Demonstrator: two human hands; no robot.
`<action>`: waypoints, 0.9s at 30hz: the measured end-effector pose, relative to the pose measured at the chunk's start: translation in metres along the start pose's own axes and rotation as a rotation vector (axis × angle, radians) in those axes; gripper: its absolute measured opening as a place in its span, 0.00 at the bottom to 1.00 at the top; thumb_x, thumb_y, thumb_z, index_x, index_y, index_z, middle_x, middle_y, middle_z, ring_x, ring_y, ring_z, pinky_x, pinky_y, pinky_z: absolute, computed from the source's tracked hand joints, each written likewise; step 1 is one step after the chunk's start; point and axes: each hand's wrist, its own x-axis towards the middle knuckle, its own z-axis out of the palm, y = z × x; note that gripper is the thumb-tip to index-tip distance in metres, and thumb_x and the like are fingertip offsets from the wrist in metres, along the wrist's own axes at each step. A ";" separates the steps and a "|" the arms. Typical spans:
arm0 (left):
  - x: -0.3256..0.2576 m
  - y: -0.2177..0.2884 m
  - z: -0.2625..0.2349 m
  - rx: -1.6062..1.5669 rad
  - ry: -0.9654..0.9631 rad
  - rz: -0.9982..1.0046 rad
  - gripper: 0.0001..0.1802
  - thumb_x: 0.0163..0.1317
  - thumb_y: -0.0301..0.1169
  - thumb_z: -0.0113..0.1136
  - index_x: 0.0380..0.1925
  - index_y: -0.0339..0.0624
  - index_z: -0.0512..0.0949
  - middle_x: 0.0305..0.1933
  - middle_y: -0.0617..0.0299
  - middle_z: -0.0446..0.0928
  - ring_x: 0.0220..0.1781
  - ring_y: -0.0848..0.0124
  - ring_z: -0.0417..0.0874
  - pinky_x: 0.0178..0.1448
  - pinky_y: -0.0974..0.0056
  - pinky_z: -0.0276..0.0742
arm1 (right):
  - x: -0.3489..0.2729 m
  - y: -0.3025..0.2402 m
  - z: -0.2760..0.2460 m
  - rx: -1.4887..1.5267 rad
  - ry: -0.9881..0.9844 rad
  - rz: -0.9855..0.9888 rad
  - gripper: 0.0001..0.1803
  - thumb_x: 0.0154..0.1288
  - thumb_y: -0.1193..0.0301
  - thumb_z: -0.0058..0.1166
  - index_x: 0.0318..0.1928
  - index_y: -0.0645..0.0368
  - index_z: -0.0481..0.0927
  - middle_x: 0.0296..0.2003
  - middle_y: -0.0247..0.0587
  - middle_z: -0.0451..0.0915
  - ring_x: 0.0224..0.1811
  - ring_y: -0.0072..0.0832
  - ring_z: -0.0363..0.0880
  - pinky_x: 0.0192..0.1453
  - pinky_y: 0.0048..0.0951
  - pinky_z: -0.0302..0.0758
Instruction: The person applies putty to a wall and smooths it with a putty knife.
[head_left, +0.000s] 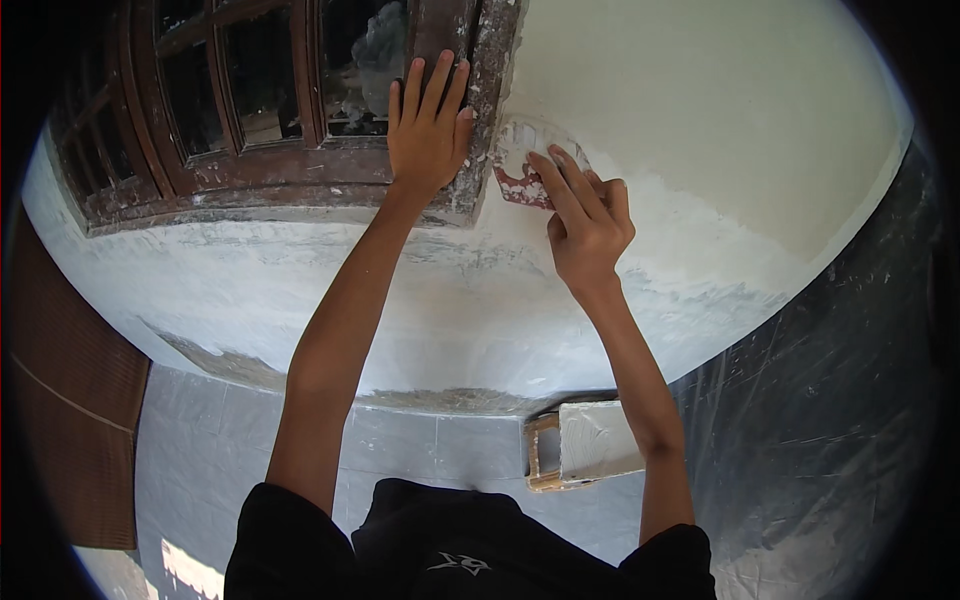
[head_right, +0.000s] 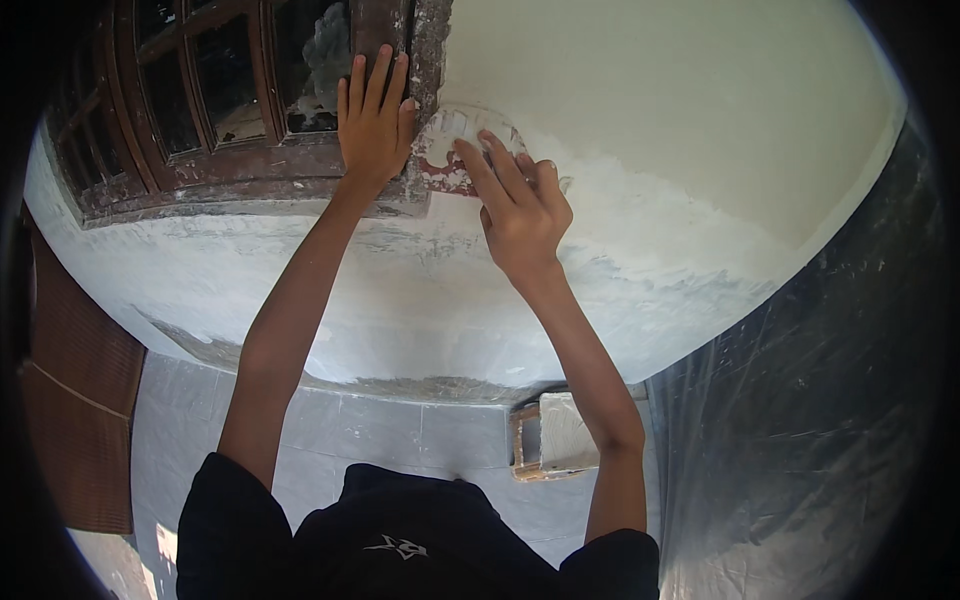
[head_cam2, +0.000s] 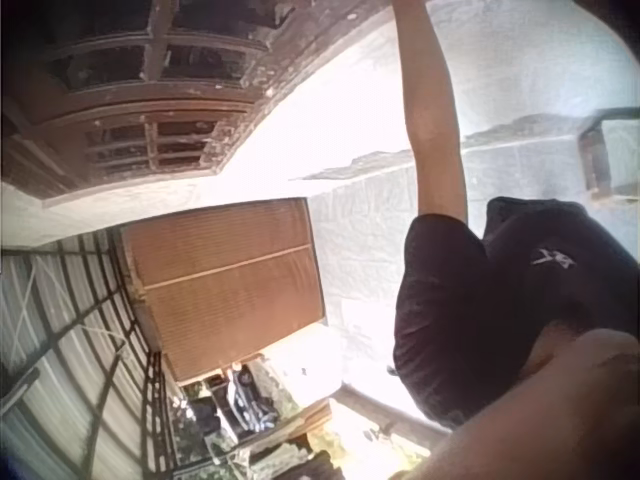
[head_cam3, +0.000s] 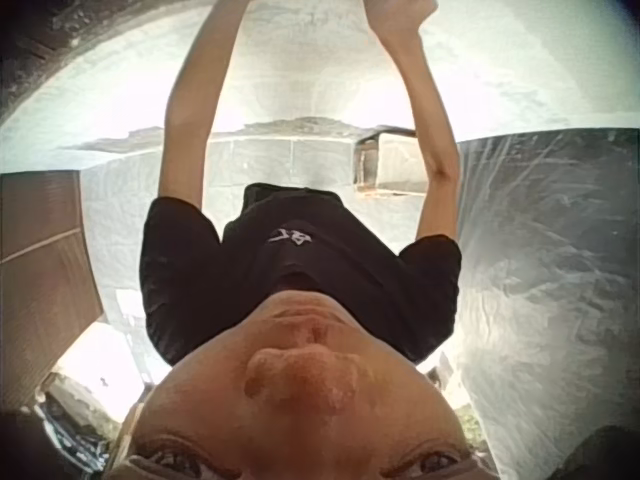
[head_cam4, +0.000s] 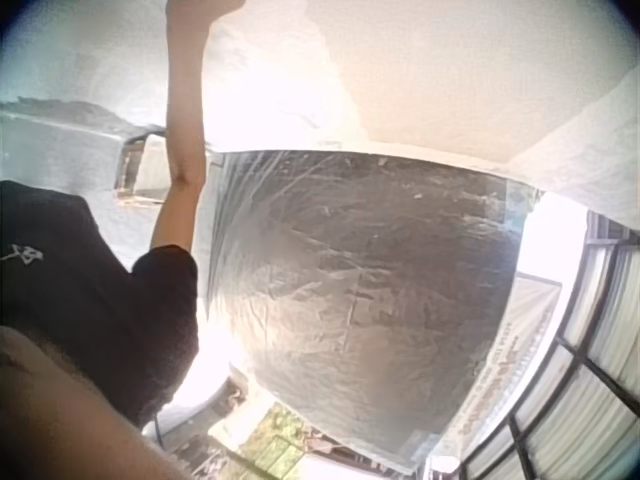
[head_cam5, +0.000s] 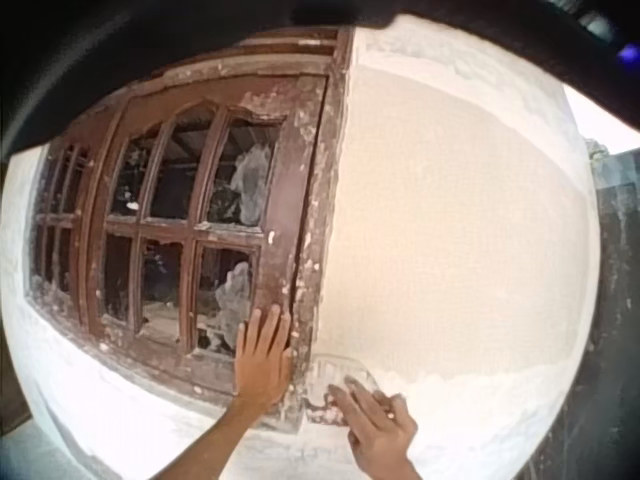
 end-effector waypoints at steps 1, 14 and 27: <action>0.013 0.001 -0.008 0.021 0.015 0.015 0.27 0.75 0.41 0.39 0.73 0.55 0.63 0.79 0.62 0.55 0.80 0.51 0.51 0.78 0.40 0.45 | 0.022 0.002 -0.005 0.000 0.047 -0.013 0.28 0.45 0.84 0.61 0.49 0.46 0.87 0.47 0.31 0.86 0.28 0.29 0.69 0.36 0.24 0.81; 0.007 0.002 -0.006 0.007 -0.007 0.010 0.29 0.73 0.41 0.43 0.74 0.57 0.60 0.80 0.64 0.53 0.81 0.53 0.49 0.79 0.41 0.44 | 0.008 -0.006 -0.004 -0.027 0.028 -0.035 0.26 0.44 0.83 0.62 0.48 0.49 0.88 0.45 0.32 0.87 0.28 0.26 0.69 0.32 0.21 0.78; 0.006 0.003 -0.003 0.008 0.009 0.009 0.30 0.72 0.41 0.47 0.73 0.59 0.62 0.79 0.68 0.54 0.80 0.56 0.52 0.77 0.39 0.49 | -0.011 -0.010 -0.009 -0.035 -0.079 -0.088 0.21 0.49 0.75 0.64 0.48 0.48 0.87 0.43 0.29 0.86 0.30 0.23 0.71 0.29 0.20 0.76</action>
